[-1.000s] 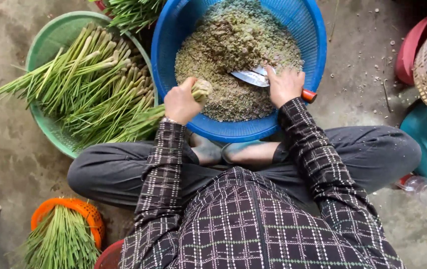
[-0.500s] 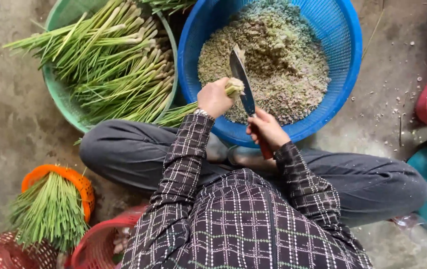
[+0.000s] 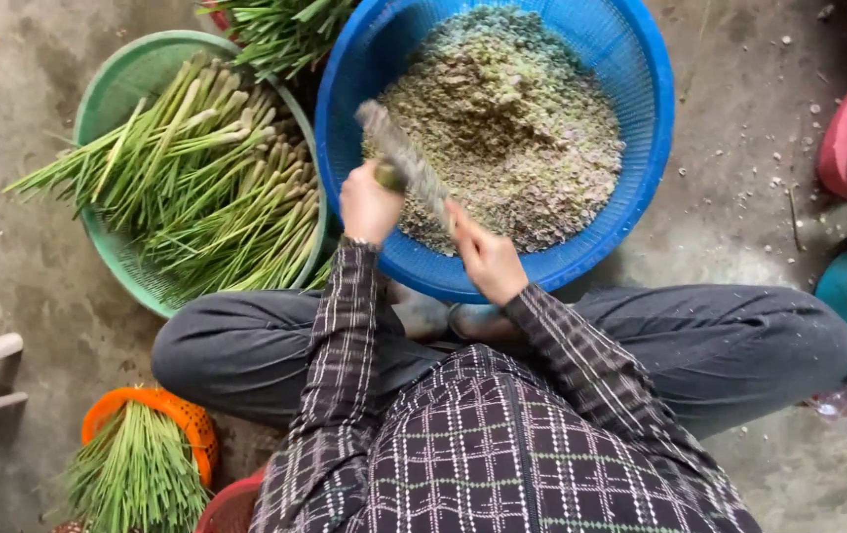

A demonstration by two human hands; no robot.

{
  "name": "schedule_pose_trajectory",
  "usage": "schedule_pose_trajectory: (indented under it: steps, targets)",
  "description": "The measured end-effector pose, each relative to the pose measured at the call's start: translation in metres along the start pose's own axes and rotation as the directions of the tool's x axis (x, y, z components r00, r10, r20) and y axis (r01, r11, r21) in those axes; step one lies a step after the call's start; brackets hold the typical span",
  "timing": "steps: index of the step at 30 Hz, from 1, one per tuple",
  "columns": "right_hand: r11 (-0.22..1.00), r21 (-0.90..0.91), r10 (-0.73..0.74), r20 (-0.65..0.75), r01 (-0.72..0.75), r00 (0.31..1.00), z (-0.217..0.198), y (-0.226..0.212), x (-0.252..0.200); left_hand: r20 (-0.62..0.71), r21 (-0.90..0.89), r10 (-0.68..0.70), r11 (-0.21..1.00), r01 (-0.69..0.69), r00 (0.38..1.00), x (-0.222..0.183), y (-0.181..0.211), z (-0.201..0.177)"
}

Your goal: Slicing bunches of lemongrass stalks into small pieces using a large knife over a plastic basin.

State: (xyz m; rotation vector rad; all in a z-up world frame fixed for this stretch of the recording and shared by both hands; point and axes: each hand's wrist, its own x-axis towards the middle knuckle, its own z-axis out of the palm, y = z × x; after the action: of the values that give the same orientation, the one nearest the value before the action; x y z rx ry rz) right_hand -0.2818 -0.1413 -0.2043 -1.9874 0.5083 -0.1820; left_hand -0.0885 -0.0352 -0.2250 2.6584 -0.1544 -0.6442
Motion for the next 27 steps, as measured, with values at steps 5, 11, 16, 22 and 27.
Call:
schedule_pose_trajectory:
  steps: [5, 11, 16, 22, 27]
  targets:
    - [0.995, 0.097, 0.044, -0.057, -0.039, 0.997, 0.008, 0.021, 0.004, 0.079, -0.088, 0.032, 0.996, -0.025, 0.996, 0.003, 0.007, 0.011]
    - [0.980, 0.161, 0.116, -0.001, -0.114, 0.993, 0.006, 0.020, 0.020, 0.172, -0.101, -0.052, 0.992, 0.070, 0.984, -0.014, 0.004, 0.025]
    - [0.968, 0.190, 0.169, -0.009, -0.164, 0.986, 0.011, 0.029, 0.028, 0.292, -0.002, 0.035, 0.999, -0.036, 0.956, -0.047, 0.047, -0.008]
    - [0.958, 0.261, 0.132, -0.039, -0.117, 0.990, 0.003, 0.027, 0.017, 0.197, -0.040, 0.126, 0.992, -0.120, 0.972, -0.024, 0.040, -0.010]
    - [0.963, 0.257, 0.089, -0.002, -0.086, 0.996, 0.013, 0.023, 0.018, 0.129, -0.005, -0.011, 1.000, 0.011, 0.992, -0.012, 0.012, 0.013]
